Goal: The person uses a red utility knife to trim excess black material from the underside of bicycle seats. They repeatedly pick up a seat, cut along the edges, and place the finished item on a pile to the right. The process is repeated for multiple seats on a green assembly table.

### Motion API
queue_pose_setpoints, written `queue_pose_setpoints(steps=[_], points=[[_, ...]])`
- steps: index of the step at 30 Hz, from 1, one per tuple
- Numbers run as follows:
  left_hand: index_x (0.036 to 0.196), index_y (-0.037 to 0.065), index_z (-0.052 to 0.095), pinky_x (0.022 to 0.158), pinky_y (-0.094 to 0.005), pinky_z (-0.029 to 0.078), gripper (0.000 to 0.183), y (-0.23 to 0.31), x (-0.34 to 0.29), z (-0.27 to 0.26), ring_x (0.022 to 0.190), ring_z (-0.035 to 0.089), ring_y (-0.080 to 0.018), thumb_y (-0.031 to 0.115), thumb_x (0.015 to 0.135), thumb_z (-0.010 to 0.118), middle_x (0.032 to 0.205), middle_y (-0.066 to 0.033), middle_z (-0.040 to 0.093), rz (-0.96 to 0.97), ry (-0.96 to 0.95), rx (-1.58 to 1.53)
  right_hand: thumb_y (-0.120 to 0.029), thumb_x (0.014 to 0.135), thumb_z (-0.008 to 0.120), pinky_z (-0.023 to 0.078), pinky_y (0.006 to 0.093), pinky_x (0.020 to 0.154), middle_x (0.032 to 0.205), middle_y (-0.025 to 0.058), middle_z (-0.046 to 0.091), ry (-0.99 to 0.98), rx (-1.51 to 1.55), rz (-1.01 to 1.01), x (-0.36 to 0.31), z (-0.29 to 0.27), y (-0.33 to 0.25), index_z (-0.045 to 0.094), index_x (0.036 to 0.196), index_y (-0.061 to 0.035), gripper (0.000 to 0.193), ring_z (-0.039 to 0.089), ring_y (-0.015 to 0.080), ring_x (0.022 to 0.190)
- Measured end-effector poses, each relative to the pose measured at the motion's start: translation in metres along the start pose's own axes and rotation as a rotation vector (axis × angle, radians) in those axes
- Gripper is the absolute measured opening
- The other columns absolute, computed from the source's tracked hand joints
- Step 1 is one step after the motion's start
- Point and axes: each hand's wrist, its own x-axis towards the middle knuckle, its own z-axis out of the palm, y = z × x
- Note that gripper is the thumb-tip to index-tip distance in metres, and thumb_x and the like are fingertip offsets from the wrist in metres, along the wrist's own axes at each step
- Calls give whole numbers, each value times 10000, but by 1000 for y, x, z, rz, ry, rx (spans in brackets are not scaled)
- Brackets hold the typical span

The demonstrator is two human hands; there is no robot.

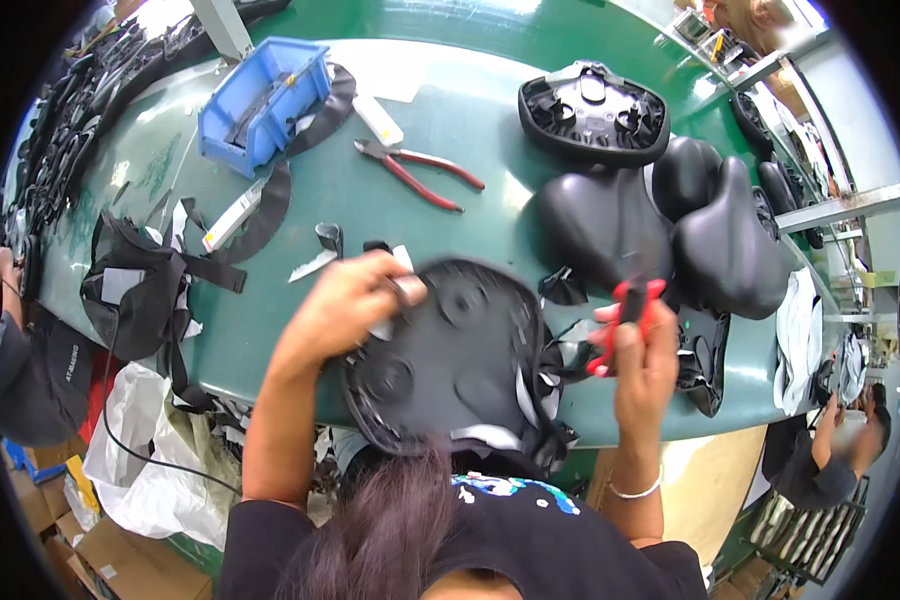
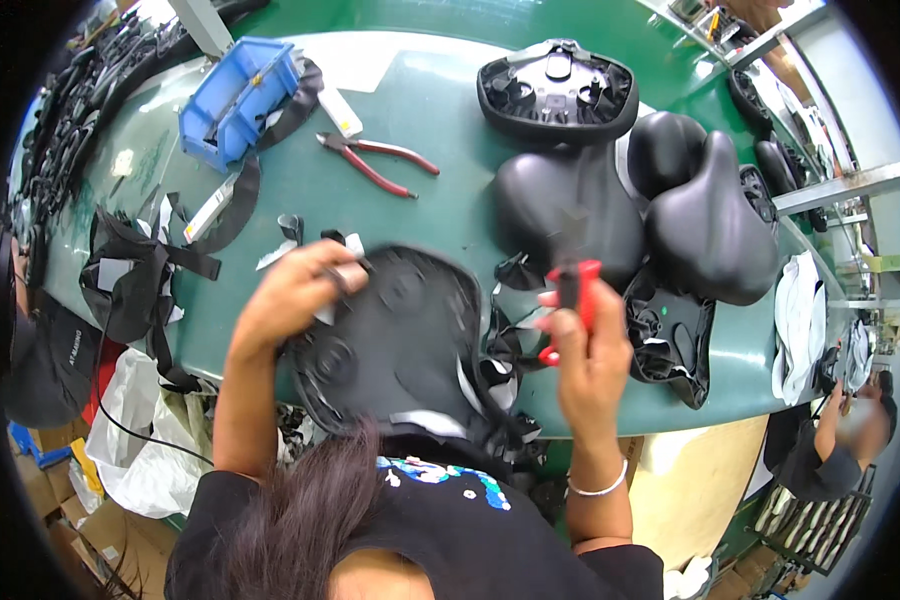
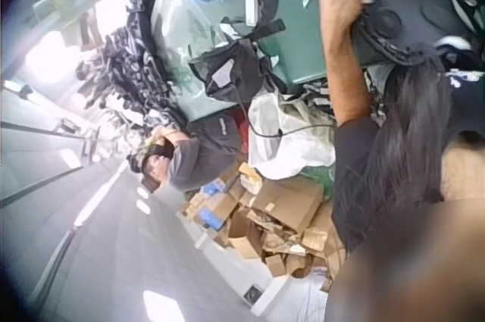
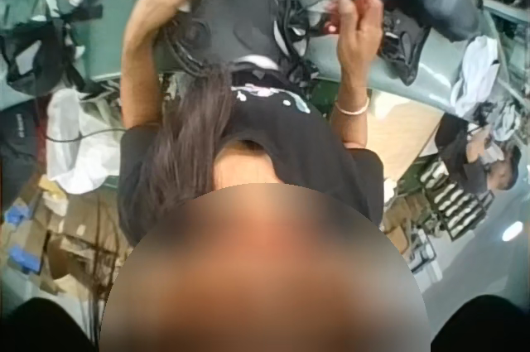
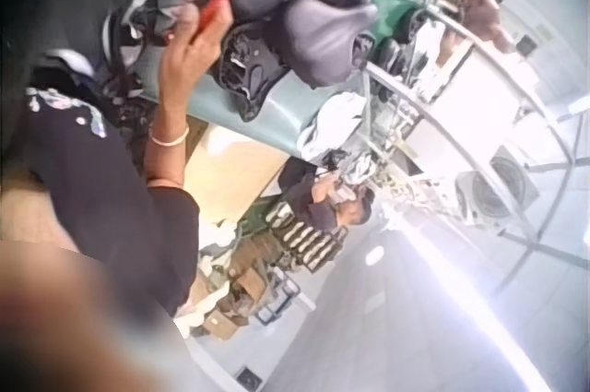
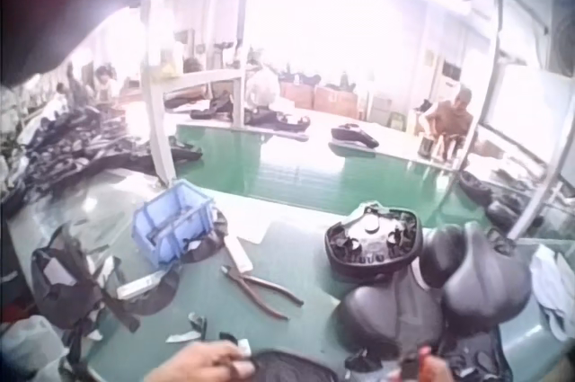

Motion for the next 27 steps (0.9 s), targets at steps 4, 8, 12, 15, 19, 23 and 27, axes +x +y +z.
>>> queue_pose_setpoints(steps=[4,8,12,15,19,23,27], points=[[1074,32,561,742,-244,452,249,5,39,-34,857,545,-90,251,957,546,931,-59,584,-38,493,-737,-357,890,647,408,191,506,734,17,528,115,283,-48,50,-21,-6,542,991,-10,377,483,52,564],[1101,29,530,923,-403,440,250,14,53,42,1013,558,-319,96,862,564,1046,-142,571,423,291,130,-277,887,672,396,203,492,723,-15,524,181,270,5,118,-19,-5,548,937,-47,265,482,50,555],[1247,37,514,1015,-402,399,429,41,8,69,1203,494,-313,172,861,643,1243,-168,539,489,-1058,-40,-203,817,723,446,247,526,742,10,560,231,-125,-30,190,-18,24,531,979,-67,286,524,86,565],[1150,34,580,952,-341,437,282,48,19,50,1091,558,-193,190,916,599,1093,-90,609,301,-732,-316,-208,784,708,481,279,520,741,52,586,245,-217,70,232,-32,47,540,1006,-44,323,571,127,559],[1094,47,555,827,-324,476,278,36,33,29,992,582,-168,289,958,550,1060,-58,609,90,-119,-667,-176,786,639,491,299,484,699,58,577,64,-48,76,224,-20,37,541,979,-5,276,588,145,514],[1310,3,437,963,-413,445,561,2,41,1,1174,528,-240,460,984,439,1276,-139,533,73,131,-1026,-164,824,668,420,241,457,650,10,526,-77,54,37,139,-1,-18,523,956,-35,235,511,76,490],[1303,-11,438,894,-377,508,609,13,25,-11,1094,585,-236,387,889,641,1221,-183,555,-136,27,-954,-192,806,714,423,255,548,677,28,546,-484,-48,93,61,18,-23,526,1079,-35,366,496,88,587]])
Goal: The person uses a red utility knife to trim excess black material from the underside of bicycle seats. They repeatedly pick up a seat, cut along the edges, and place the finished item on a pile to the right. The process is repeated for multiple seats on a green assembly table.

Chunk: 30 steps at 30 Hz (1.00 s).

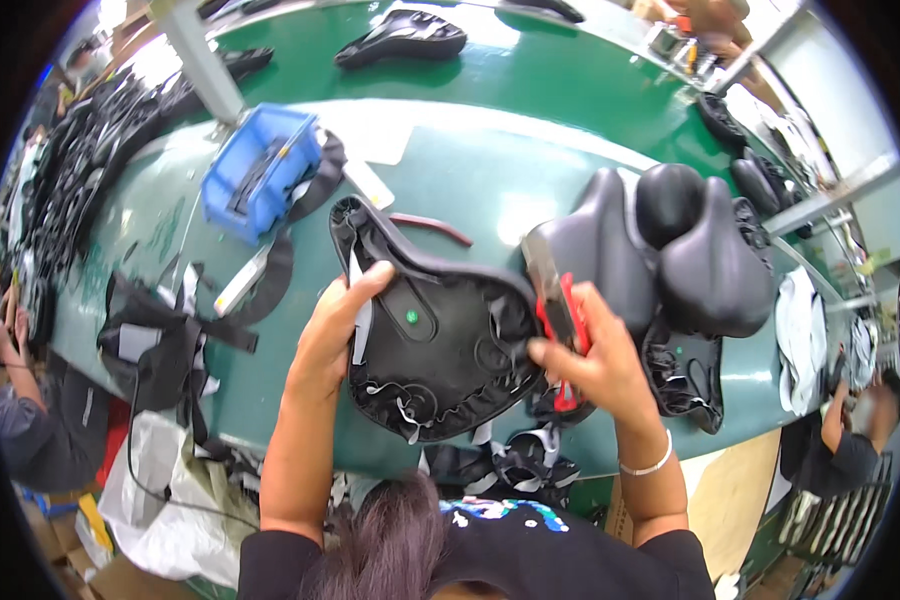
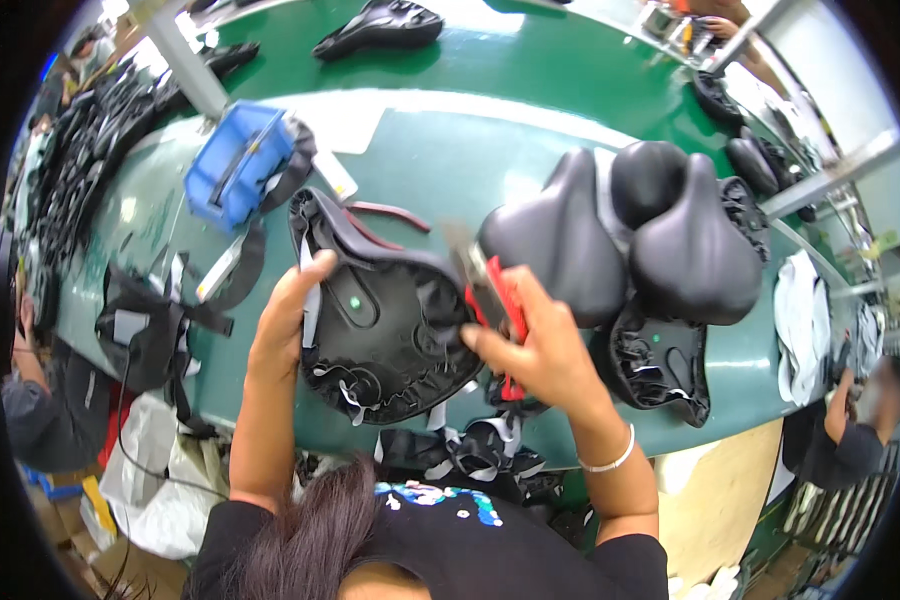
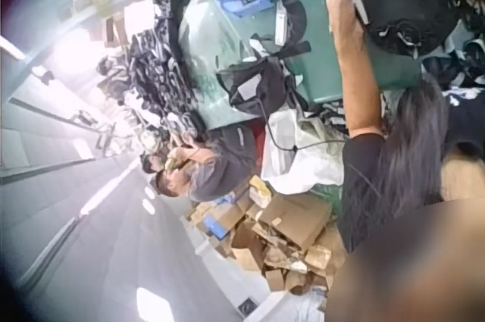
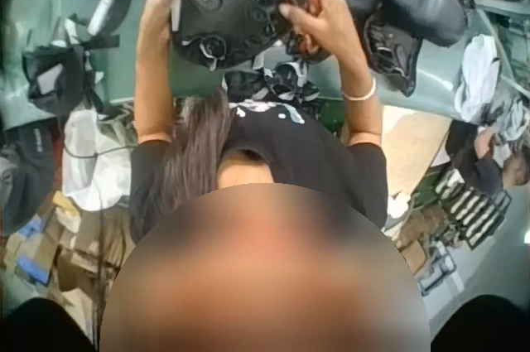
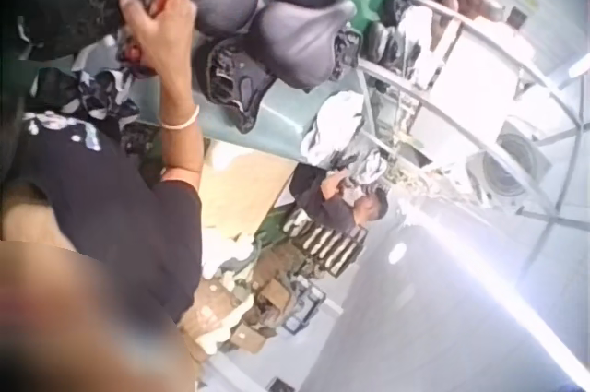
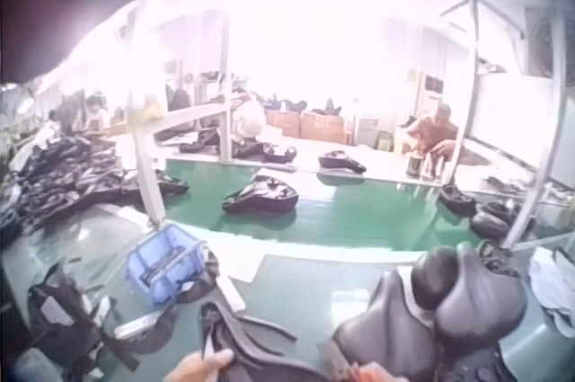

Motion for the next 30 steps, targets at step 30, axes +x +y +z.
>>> queue_pose_setpoints(steps=[30], points=[[1079,-25,536,803,-256,417,447,-28,-84,-1,863,497,-114,323,836,677,951,-49,558,313,601,283,-44,824,688,540,377,763,1205,205,602,270,-83,-232,-86,56,46,423,1357,-39,595,662,378,884]])
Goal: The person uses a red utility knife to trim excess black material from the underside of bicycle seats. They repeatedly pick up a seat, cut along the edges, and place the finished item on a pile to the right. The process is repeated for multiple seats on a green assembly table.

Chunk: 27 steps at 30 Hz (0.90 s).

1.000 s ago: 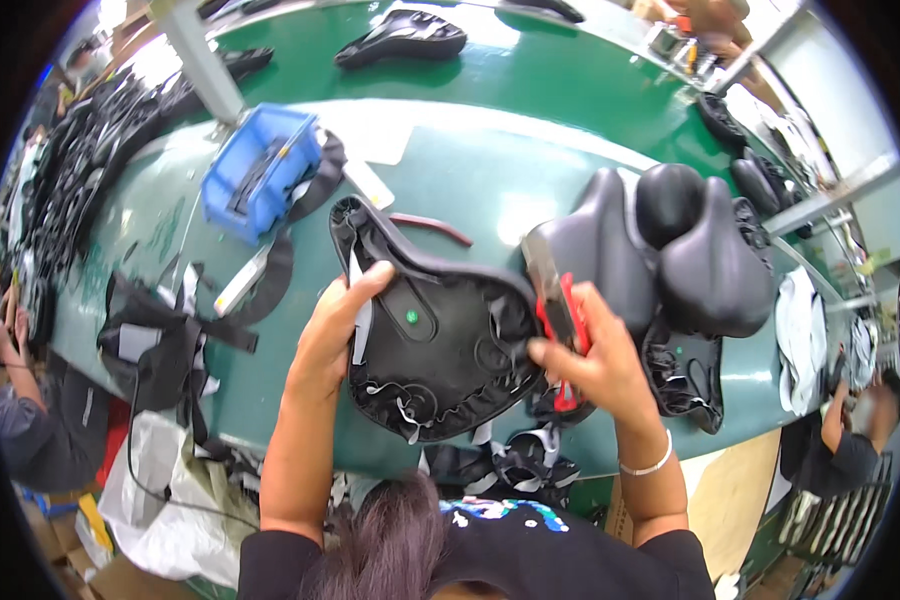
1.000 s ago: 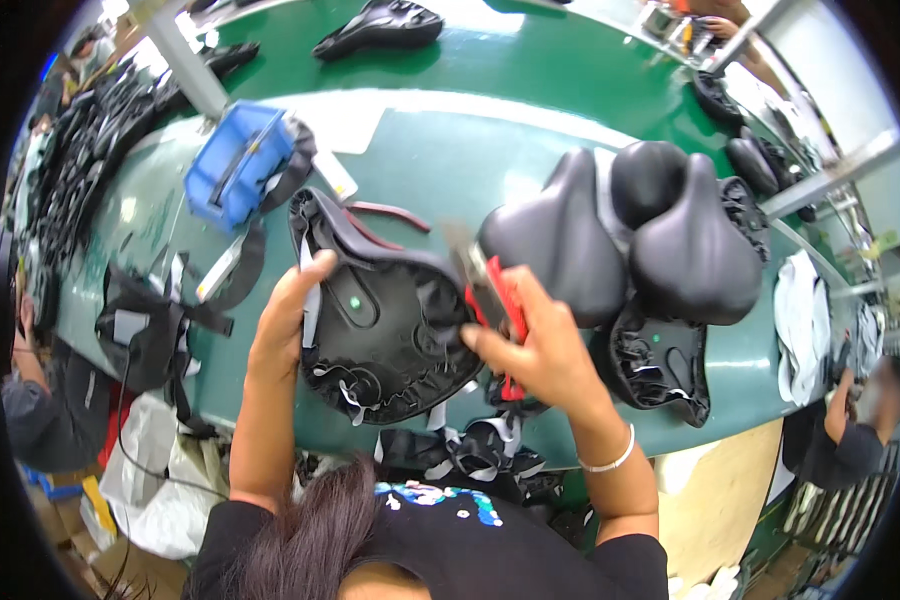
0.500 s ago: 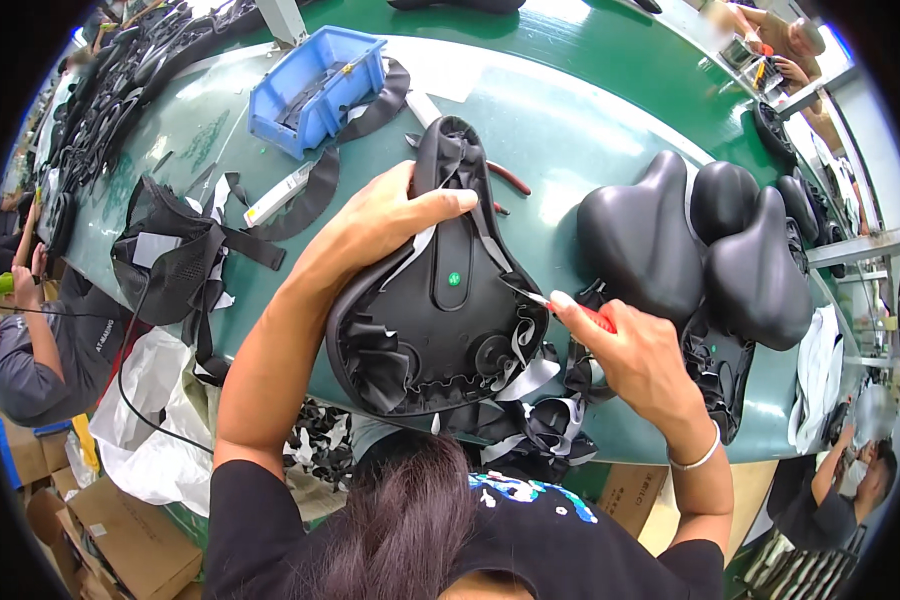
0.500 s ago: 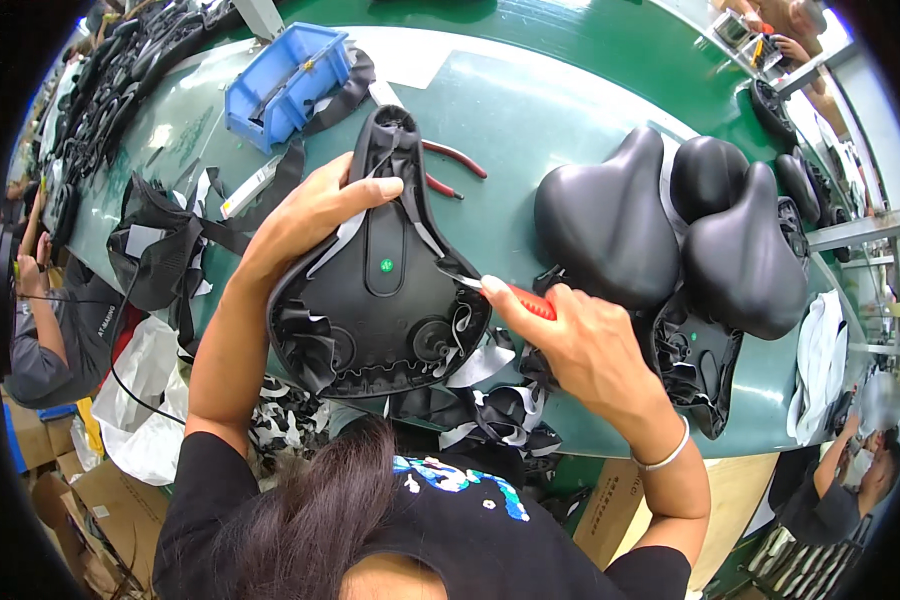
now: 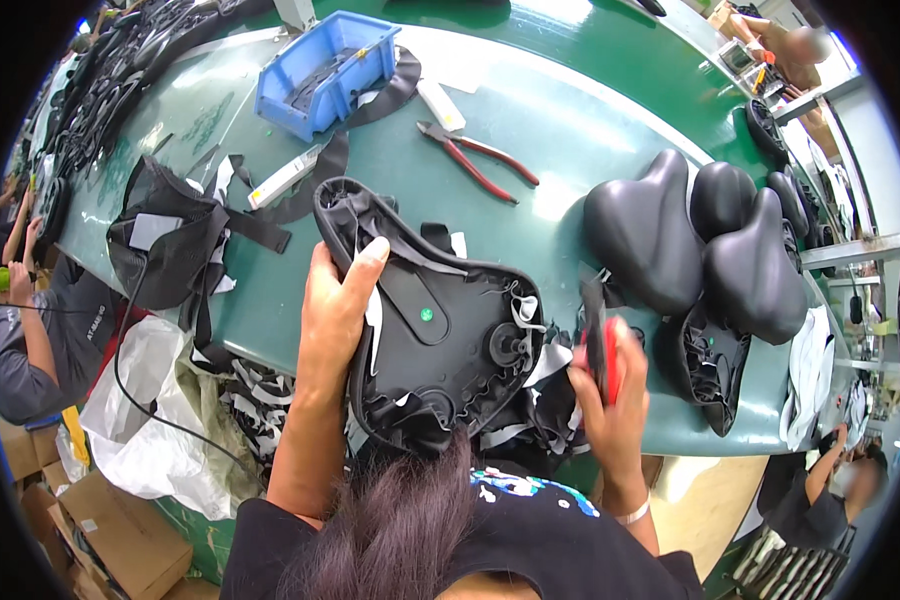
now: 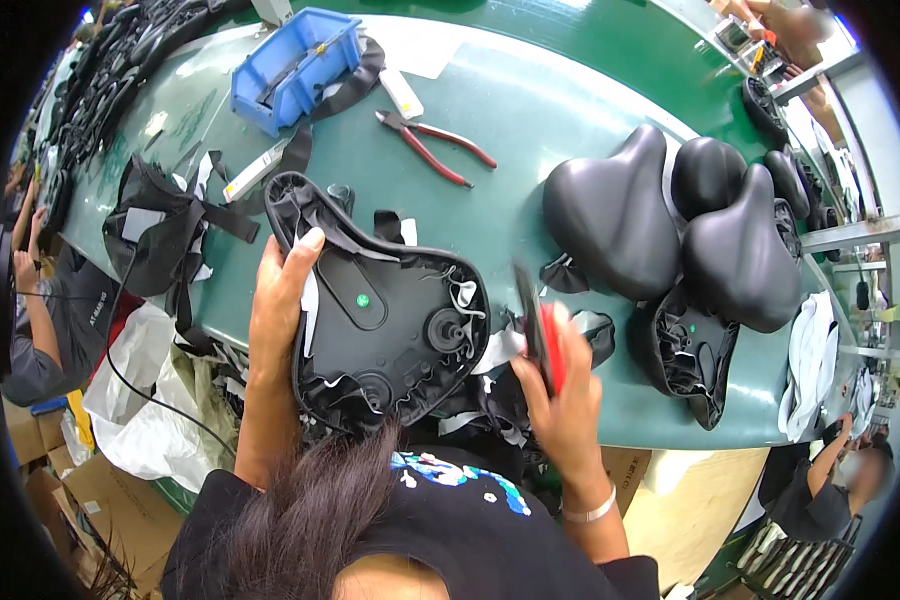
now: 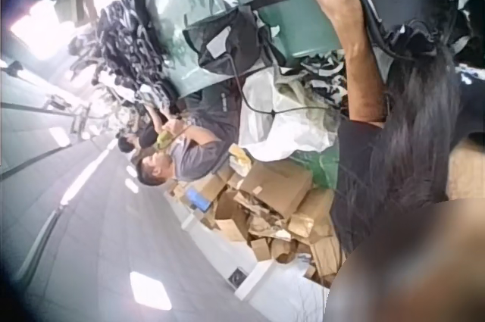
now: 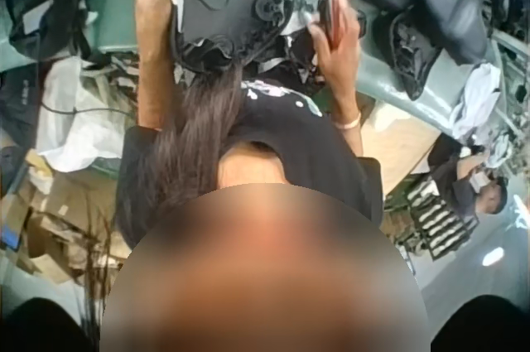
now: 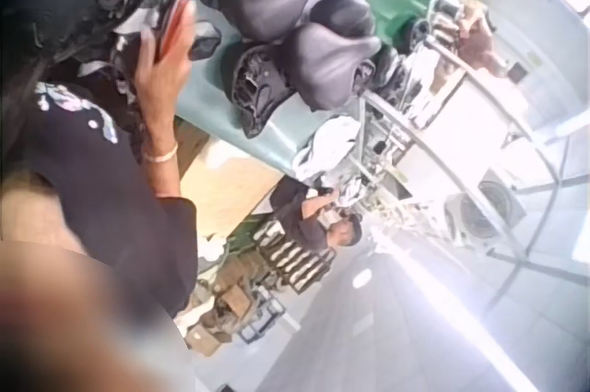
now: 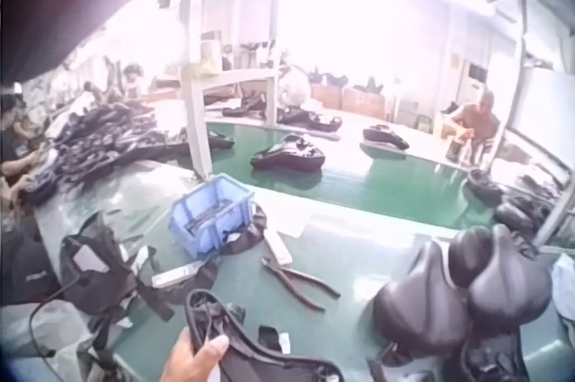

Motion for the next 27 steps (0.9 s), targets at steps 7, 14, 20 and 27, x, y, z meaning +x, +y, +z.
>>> queue_pose_setpoints(steps=[7,14,20,27], points=[[1214,-65,409,863,-278,418,546,-26,-7,-5,942,515,-130,199,837,703,1050,-82,532,155,175,-65,-25,828,643,477,271,556,842,88,629,-65,130,65,83,21,-11,496,1247,-6,444,587,134,611],[1148,80,547,858,-418,371,527,29,-8,51,960,535,-296,321,724,747,1044,-106,565,900,-430,1011,-23,828,656,443,199,560,847,17,599,-19,463,259,72,11,-37,522,1202,-8,397,538,53,619],[652,43,569,717,-380,325,277,4,24,74,702,494,-238,241,834,634,639,-72,539,814,-726,778,-34,831,665,520,303,640,940,132,699,-112,-121,-104,43,-29,0,506,1324,-49,518,648,192,691],[696,50,585,726,-341,353,206,11,24,74,645,478,-214,194,842,600,680,-57,576,575,-703,642,-130,806,690,369,365,434,603,48,485,-337,-599,-258,40,-21,-7,496,1376,-210,608,489,225,465]])
